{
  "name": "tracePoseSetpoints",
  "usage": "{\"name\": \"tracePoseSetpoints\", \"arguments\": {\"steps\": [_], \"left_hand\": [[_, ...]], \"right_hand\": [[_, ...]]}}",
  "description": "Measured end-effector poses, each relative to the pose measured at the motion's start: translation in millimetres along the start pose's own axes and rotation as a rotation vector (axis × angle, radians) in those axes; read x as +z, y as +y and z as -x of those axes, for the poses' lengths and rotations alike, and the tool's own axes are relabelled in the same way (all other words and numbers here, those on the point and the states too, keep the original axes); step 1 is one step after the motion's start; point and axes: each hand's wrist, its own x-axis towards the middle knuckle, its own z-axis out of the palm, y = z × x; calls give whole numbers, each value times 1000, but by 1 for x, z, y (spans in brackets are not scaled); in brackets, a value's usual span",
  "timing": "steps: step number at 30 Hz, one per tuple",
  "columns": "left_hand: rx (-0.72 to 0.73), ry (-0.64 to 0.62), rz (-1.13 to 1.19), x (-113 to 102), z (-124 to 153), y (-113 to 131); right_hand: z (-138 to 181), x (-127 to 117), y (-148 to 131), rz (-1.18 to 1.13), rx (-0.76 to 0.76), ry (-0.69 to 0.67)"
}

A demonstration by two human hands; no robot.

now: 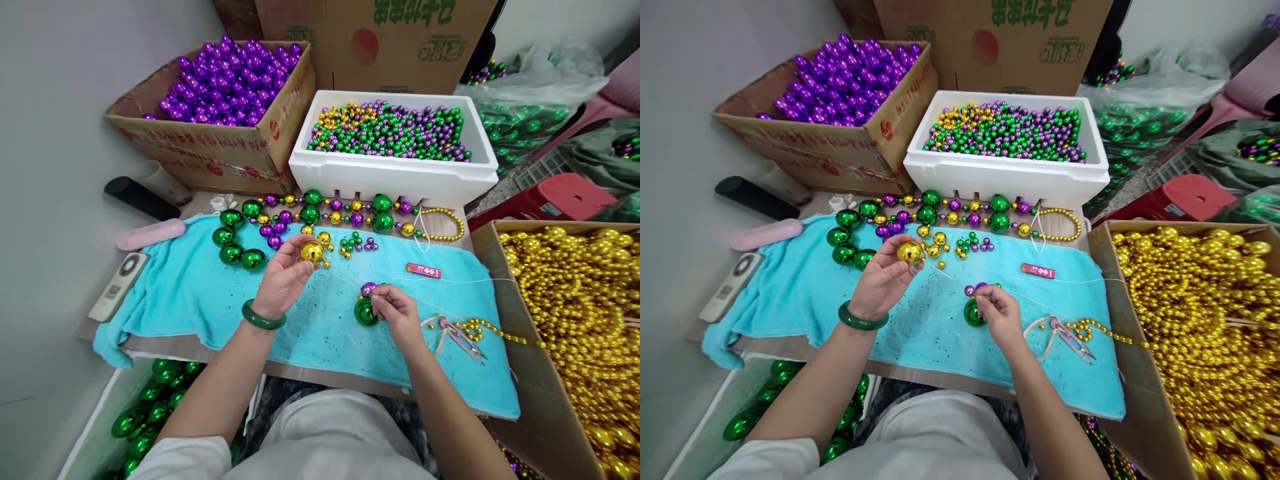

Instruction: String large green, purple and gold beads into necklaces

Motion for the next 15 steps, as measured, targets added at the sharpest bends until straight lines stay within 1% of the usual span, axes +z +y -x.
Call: {"name": "tracePoseSetpoints", "arguments": {"steps": [3, 8, 12, 15], "left_hand": [[-11, 1, -6, 0, 1, 0], [76, 8, -77, 3, 2, 4], [29, -43, -49, 4, 3, 10], [25, -59, -47, 4, 6, 10]], "right_hand": [[0, 1, -1, 10, -3, 1], [-2, 2, -6, 29, -29, 10], [-3, 4, -7, 43, -36, -18], [-1, 6, -4, 53, -48, -2]]}}
